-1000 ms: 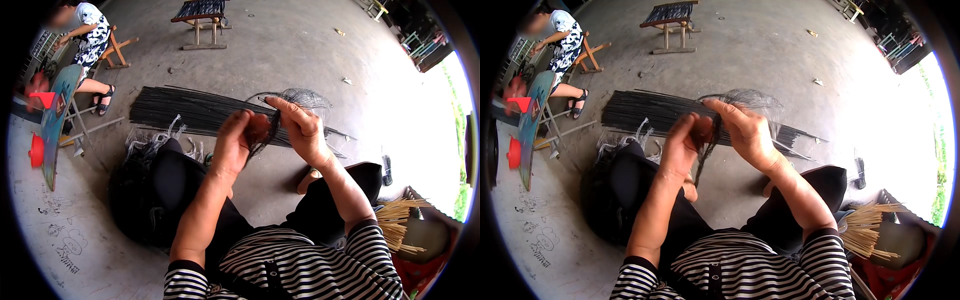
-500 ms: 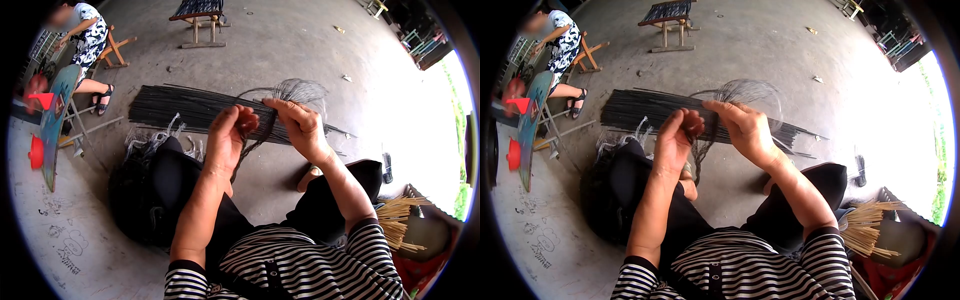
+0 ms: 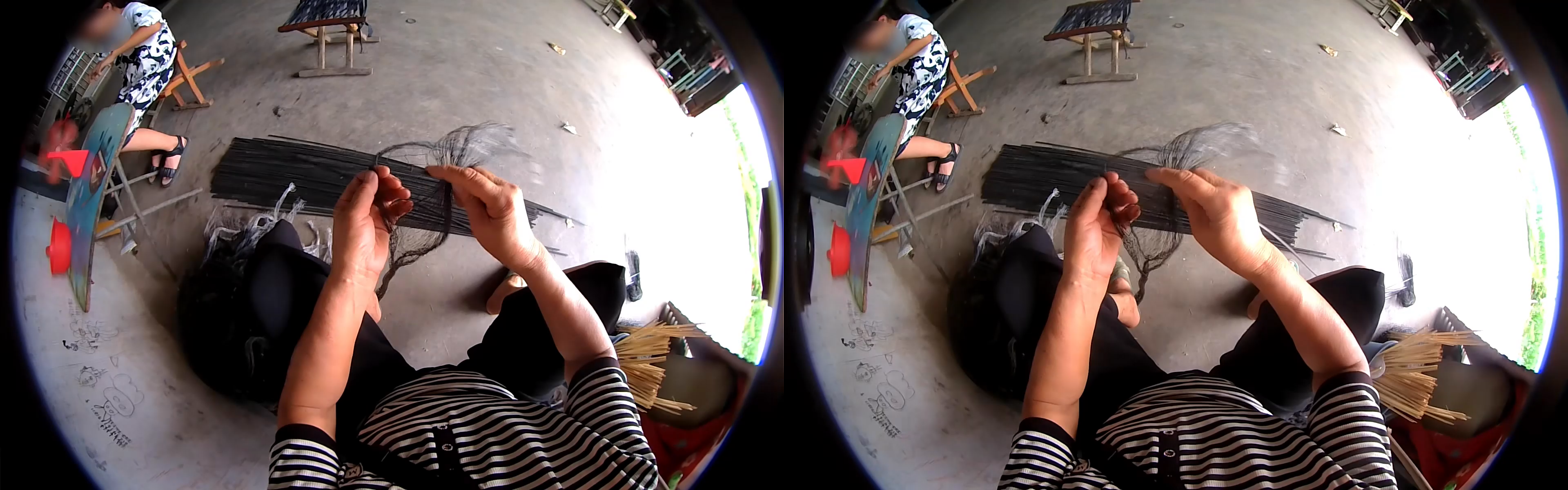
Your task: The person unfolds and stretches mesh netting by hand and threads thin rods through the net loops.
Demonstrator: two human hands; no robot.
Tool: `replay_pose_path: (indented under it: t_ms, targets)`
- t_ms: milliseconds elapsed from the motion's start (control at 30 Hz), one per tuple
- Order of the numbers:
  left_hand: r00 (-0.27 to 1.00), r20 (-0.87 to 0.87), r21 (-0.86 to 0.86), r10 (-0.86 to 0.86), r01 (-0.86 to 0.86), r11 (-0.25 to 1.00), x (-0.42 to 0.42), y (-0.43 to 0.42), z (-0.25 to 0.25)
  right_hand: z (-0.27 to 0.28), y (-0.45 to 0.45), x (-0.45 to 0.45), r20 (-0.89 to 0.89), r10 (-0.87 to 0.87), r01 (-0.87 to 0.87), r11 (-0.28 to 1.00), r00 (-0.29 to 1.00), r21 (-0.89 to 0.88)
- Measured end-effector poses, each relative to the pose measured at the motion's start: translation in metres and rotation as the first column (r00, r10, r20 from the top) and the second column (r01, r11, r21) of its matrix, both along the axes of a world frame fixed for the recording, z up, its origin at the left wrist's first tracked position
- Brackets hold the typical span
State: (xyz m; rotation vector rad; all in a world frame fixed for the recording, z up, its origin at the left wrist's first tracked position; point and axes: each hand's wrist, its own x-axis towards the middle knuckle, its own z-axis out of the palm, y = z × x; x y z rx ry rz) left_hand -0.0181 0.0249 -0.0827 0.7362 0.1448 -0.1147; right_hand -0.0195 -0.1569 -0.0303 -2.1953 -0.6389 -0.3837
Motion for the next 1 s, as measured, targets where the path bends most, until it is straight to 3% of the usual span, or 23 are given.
replay_pose_path:
  t_ms: [167,267,400,500,600,733,867,1000]
  targets:
    - [0.999,0.044,0.002,0.027,-0.027,1.000,-0.003,-0.006,0.003,-0.017,-0.001,0.002,0.103,-0.035,0.064,0.956,0.994,-0.288]
    - [1.000,-0.010,0.048,-0.025,0.025,0.999,-0.010,-0.014,0.002,-0.014,0.006,0.003,-0.058,-0.053,0.046,0.993,0.997,-0.110]
    - [0.987,-0.002,-0.028,-0.158,0.158,0.987,-0.015,-0.021,0.004,0.008,0.014,-0.002,-0.289,-0.047,0.069,0.995,0.956,0.067]
    - [0.991,0.038,0.089,-0.129,0.125,0.988,-0.015,-0.021,0.009,-0.008,0.009,0.004,-0.124,0.011,0.001,0.995,0.992,0.096]
    - [0.987,0.146,0.249,-0.064,0.026,0.968,-0.018,-0.022,0.021,-0.007,0.007,0.003,-0.157,0.019,0.003,0.990,0.987,0.141]
    - [0.943,0.333,0.475,0.008,-0.175,0.862,-0.012,-0.020,0.010,-0.006,0.007,-0.001,-0.074,0.034,-0.028,0.996,0.997,0.080]
    - [0.972,0.236,0.464,0.000,-0.112,0.879,-0.009,-0.013,0.016,-0.006,-0.001,-0.002,-0.187,0.003,0.036,0.978,0.982,0.205]
    - [0.985,0.069,0.423,0.158,-0.173,0.889,0.012,0.015,-0.009,-0.016,-0.033,0.009,-0.276,-0.049,0.139,0.937,0.960,0.319]
